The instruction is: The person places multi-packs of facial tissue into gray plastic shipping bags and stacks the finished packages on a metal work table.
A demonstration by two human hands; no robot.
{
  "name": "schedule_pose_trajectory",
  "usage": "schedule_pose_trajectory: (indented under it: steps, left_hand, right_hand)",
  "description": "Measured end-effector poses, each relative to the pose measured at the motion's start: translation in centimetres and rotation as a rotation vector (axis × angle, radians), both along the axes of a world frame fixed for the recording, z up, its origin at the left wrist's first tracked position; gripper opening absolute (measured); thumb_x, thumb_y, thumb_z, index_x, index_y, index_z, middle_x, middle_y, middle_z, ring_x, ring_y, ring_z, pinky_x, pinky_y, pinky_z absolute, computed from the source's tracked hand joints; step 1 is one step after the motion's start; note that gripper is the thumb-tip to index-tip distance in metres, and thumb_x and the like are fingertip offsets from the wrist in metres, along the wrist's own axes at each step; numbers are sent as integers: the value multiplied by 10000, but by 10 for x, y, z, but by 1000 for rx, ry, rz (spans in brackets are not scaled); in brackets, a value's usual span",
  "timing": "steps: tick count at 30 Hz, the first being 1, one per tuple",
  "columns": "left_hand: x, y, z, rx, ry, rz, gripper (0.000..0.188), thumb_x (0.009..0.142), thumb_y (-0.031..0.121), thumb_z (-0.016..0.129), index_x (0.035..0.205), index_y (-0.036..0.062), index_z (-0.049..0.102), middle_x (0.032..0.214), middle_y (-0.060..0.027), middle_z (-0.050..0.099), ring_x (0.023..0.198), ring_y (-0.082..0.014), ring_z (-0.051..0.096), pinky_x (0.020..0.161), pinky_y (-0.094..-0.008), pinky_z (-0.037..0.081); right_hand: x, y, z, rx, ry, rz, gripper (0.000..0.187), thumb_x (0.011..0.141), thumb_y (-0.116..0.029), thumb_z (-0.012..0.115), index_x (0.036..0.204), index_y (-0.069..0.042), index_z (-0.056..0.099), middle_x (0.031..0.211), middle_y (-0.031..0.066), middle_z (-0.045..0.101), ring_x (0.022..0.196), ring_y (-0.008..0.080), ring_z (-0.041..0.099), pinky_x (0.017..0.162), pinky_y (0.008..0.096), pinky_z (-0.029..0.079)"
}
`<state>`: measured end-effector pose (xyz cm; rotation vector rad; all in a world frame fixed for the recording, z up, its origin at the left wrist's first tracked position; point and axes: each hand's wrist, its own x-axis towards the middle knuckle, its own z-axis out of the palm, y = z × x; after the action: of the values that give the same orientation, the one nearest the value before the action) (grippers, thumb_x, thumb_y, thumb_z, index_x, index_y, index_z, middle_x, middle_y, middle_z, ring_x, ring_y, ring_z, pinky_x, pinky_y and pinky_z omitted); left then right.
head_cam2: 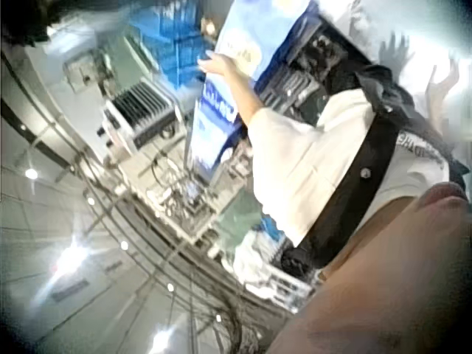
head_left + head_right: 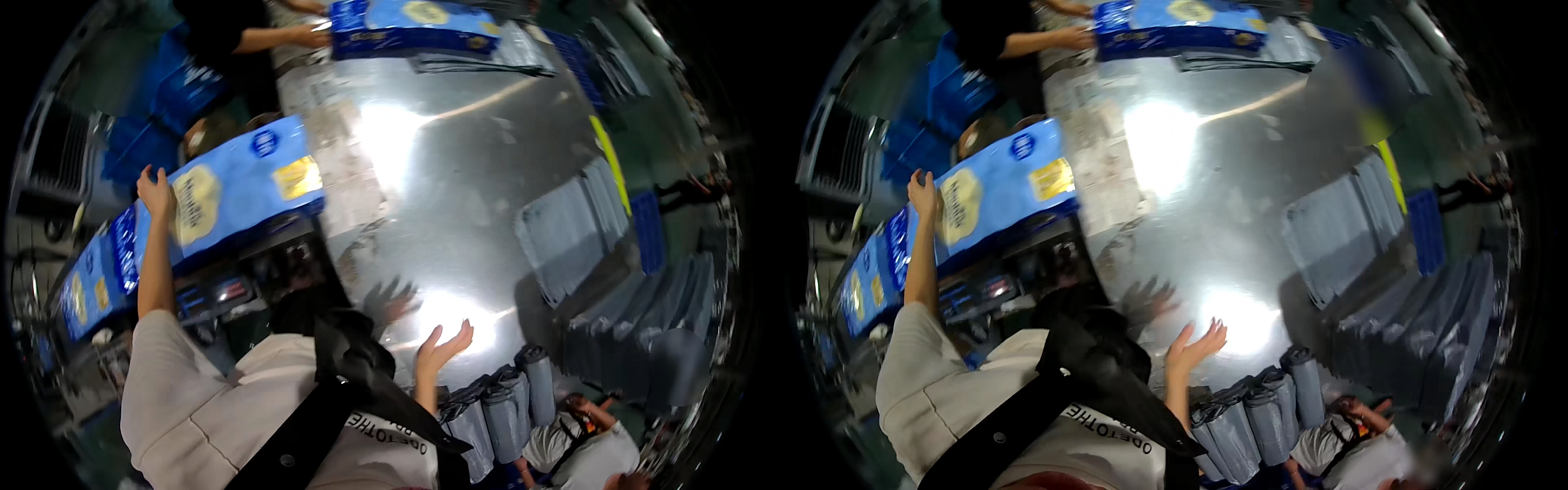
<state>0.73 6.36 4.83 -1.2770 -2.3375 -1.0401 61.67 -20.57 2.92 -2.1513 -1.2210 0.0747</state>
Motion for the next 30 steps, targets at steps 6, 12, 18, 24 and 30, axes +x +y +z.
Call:
schedule_pose_trajectory:
  steps: [6,12,18,24,30]
  left_hand:
    - [-138,-134,-14,-586,124,501,535,820,435,523,1198,57,501,1154,-243,506,1067,-415,493,894,-498,410]
    - [-94,-91,38,-757,-158,559,784,764,587,525,1316,52,368,1165,-251,541,1086,-394,531,918,-452,415]
    - [-25,-16,72,-843,-779,-161,550,754,425,705,1153,88,530,708,-54,629,442,-123,571,339,-258,434]
    - [124,89,25,-1063,-173,-637,696,768,687,494,790,14,674,651,-164,634,486,-244,619,497,-342,509]
    - [238,82,-89,-1289,-547,-895,785,795,701,436,624,-38,639,551,-130,622,529,-233,647,500,-327,539]
  right_hand:
    - [34,167,74,363,-303,250,476,899,-230,531,1245,70,401,1270,218,406,1210,347,360,1032,432,256]
    - [-19,186,65,389,155,-4,473,916,-275,481,1241,59,402,1272,227,408,1198,340,374,1030,441,267]
    - [-79,90,1,62,159,142,349,902,-203,512,1167,25,496,1280,195,426,1246,340,323,1038,447,226]
    - [-52,58,-7,16,192,104,265,864,-177,529,1075,-19,555,1241,191,434,1242,401,290,1013,497,217]
    - [-51,34,-15,61,98,12,288,815,-215,580,1053,-54,567,1154,187,487,1159,372,382,969,453,286]
